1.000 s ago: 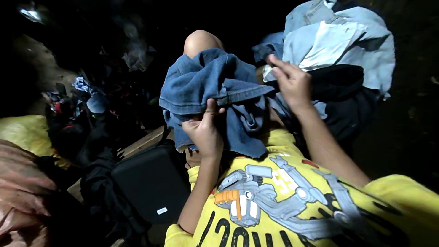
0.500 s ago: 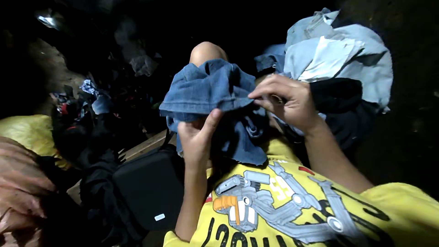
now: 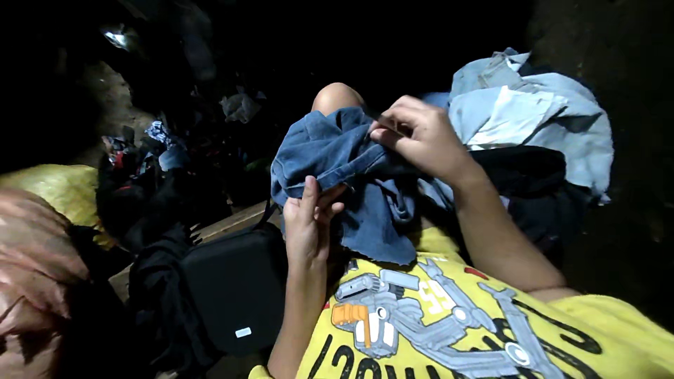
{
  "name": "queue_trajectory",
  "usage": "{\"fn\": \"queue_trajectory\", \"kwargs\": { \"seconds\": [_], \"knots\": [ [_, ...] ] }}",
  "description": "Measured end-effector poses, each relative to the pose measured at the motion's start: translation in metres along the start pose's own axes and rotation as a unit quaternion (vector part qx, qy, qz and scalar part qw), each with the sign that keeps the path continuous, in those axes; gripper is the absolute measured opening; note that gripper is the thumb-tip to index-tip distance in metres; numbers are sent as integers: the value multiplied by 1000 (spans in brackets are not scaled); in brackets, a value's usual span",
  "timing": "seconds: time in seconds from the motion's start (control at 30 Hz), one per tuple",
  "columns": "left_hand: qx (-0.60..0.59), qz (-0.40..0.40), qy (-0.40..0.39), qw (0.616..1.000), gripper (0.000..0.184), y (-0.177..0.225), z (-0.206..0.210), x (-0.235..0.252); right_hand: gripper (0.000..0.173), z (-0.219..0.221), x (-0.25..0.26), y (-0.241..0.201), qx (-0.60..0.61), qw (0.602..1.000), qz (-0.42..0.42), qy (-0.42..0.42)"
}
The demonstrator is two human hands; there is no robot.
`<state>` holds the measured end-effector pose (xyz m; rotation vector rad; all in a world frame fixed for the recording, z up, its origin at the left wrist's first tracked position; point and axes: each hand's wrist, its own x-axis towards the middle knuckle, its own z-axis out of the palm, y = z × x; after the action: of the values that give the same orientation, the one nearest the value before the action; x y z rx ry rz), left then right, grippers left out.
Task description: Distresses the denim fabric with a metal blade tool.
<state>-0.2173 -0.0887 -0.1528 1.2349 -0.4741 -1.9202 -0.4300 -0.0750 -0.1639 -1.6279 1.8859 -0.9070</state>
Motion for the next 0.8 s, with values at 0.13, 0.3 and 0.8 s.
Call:
{"fn": "queue_trajectory", "kwargs": {
  "seconds": [0.13,0.3,0.8],
  "knots": [
    [-29,6,10,1000,28,2,3,-1,29,-10,-8,-20,32,989,-137,38],
    [-24,59,-133,989,23,10,-13,-9,25,16,-2,-19,41,976,-208,-41],
    [551,394,-224,701,19,45,3,20,27,-4,-10,-9,148,986,-68,-36]
  ]
}}
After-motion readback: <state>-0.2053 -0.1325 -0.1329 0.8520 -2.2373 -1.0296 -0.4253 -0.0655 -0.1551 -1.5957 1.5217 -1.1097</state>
